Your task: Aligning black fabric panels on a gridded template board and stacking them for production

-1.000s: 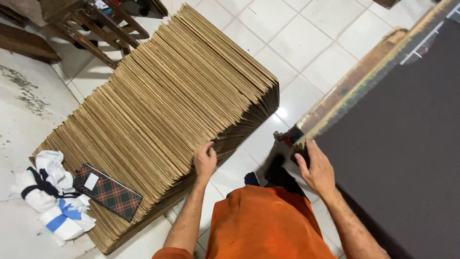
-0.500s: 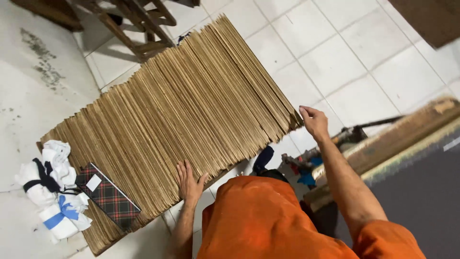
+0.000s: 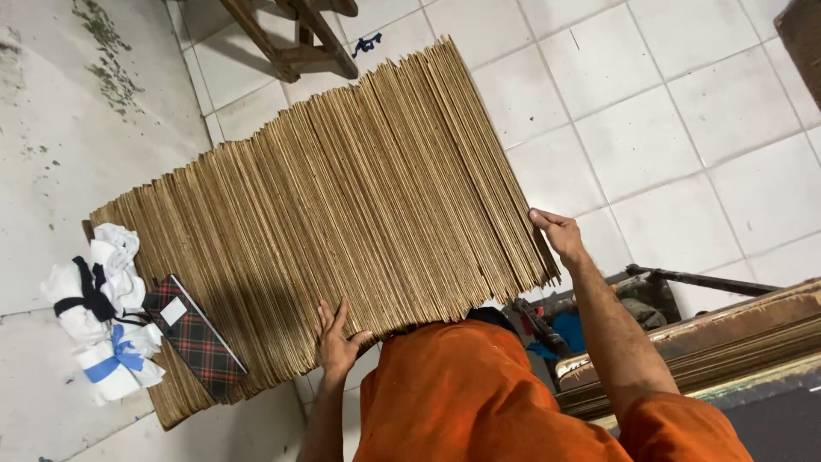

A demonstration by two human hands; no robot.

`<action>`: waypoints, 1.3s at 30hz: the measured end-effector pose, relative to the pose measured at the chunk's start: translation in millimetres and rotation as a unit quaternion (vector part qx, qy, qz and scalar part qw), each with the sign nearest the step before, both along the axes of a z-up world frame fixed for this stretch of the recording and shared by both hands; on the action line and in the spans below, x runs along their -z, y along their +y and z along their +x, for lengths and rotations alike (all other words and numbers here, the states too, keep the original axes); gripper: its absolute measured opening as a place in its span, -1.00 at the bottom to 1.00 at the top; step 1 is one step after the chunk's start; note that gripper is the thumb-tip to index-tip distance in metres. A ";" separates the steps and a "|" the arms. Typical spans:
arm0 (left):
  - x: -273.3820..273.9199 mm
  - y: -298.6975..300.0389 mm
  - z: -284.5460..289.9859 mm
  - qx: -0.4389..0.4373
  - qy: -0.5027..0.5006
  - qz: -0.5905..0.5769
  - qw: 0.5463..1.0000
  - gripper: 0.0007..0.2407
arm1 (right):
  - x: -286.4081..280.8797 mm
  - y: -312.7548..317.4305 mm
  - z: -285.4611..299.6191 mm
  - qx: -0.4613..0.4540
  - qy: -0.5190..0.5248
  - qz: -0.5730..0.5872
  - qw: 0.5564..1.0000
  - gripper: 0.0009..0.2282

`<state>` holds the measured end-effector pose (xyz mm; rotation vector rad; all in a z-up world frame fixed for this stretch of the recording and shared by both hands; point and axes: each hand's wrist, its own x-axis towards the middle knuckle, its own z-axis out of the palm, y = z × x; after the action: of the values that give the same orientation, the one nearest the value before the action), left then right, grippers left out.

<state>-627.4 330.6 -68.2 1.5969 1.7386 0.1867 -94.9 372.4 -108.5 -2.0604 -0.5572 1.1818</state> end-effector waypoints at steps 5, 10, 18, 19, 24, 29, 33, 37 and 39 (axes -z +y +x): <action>9.4 -1.0 -3.5 -0.012 -0.004 0.015 1.000 -0.12 | -6.9 -1.8 19.9 -0.090 -0.085 -0.014 0.992 -0.51; 8.5 -1.4 -3.2 -0.010 -0.005 0.022 1.000 -0.13 | -11.3 1.8 31.1 -0.158 -0.174 0.060 0.970 -0.45; 33.1 -6.0 -14.8 0.027 -0.013 0.094 0.995 -0.16 | -29.1 14.0 15.7 -0.194 -0.300 0.026 0.933 -0.57; 36.5 -4.3 -16.0 0.037 0.005 0.088 0.995 -0.17 | -22.6 17.7 19.1 -0.203 -0.331 -0.024 0.921 -0.52; 49.3 -7.1 -19.0 0.053 0.059 0.054 0.995 -0.12 | 7.8 29.0 48.6 -0.161 -0.356 -0.174 0.904 -0.72; 54.7 -6.2 -16.0 0.084 0.111 0.057 0.989 0.03 | -46.8 6.8 75.6 -0.144 -0.460 -0.079 0.873 -0.72; 51.5 -7.0 -15.3 0.079 0.076 0.066 0.992 0.04 | -86.4 -51.5 93.5 -0.101 -0.496 -0.061 0.860 -0.72; 54.7 -1.5 -11.0 0.103 0.104 0.044 0.988 0.01 | -141.9 -126.2 95.5 -0.027 -0.548 0.100 0.830 -0.76; 38.8 6.1 -0.1 0.126 0.136 0.010 0.983 -0.02 | -181.6 -171.1 76.1 0.014 -0.539 0.133 0.832 -0.78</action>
<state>-627.5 336.7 -106.9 1.9117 1.7144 -0.1437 -18.8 201.3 73.1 -2.3076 -1.1074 -0.2205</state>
